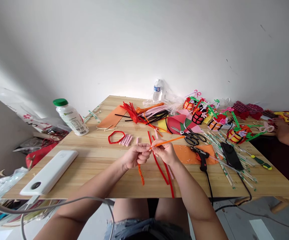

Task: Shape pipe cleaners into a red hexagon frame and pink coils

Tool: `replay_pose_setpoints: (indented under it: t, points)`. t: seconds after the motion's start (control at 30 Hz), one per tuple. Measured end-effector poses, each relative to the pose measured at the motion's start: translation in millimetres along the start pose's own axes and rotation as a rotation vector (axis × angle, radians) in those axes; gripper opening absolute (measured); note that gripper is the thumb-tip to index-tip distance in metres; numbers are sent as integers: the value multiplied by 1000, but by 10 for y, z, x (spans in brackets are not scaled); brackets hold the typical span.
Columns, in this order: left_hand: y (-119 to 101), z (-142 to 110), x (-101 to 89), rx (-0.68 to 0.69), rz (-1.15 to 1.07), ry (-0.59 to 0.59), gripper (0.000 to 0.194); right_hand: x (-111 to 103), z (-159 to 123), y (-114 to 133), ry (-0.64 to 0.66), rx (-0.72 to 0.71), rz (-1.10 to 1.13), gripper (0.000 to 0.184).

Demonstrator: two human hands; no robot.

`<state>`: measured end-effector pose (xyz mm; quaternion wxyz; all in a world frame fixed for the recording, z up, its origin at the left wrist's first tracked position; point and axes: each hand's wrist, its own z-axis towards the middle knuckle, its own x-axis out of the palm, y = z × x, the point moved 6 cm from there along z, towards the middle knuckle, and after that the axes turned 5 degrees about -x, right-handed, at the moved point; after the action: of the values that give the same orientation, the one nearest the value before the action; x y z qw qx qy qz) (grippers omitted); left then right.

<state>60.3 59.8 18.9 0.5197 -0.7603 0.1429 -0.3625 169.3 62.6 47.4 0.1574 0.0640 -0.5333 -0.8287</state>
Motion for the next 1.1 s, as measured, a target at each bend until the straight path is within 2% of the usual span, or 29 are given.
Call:
replay_pose_setpoints:
  t: [0.03,0.1,0.17,0.23,0.27,0.33,0.37,0.4,0.47,0.57,0.6,0.67,0.7,0.77,0.8,0.87,0.9,0.97,1.0,1.03,1.1]
  points:
    - [8,4,17,-27,-33,38,36,-3,-1,15,-14,-11,-11,22]
    - [-3,22,-9,21,24,-3,35,-33,-2,-17,-56,47,-33,24]
    - [-70,26,-90,205,229,-178,31,-75,-8,-108,-95,161,-37,28]
    - [-177,-33,-124,471,518,-385,25,-109,-19,-212,-115,272,-35,32]
    - [-213,-72,-102,587,655,-453,21,-123,-24,-251,-121,309,-37,33]
    - [-239,-124,-41,714,827,-504,16,-142,-30,-284,-116,350,-39,34]
    - [-238,-132,-26,711,842,-498,17,-142,-29,-271,-96,349,-45,35]
    - [-232,-126,-29,662,804,-479,18,-137,-23,-230,-64,324,-62,34]
    - [-179,-80,-66,447,593,-384,23,-112,1,-61,29,174,-146,28]
    - [3,-10,-33,-2,156,-94,28,-44,0,281,160,-205,-365,16]
    - [45,-10,-4,-111,46,-6,28,-18,-14,358,194,-312,-436,15]
    - [75,-13,13,-215,-68,83,27,23,-37,434,235,-471,-554,19]
    - [66,-7,-6,-208,-79,75,27,37,-44,443,241,-532,-606,21]
    - [7,7,-77,-93,-28,-19,27,34,-42,445,182,-625,-713,19]
    - [-39,4,-114,-2,34,-86,28,10,-38,449,106,-651,-769,15]
    - [-160,-41,-159,219,219,-229,30,-99,-40,478,-148,-646,-847,6]
    - [-225,-82,-159,338,333,-292,29,-184,-53,493,-305,-607,-851,7]
    - [-335,-179,-100,574,599,-369,25,-367,-86,468,-554,-438,-741,18]
    - [-372,-229,-48,690,745,-383,21,-435,-82,407,-590,-308,-634,24]
    - [-389,-273,13,796,893,-384,17,-465,-61,316,-553,-158,-503,30]
    - [-376,-335,128,955,1164,-372,12,-368,-10,109,-282,132,-229,43]
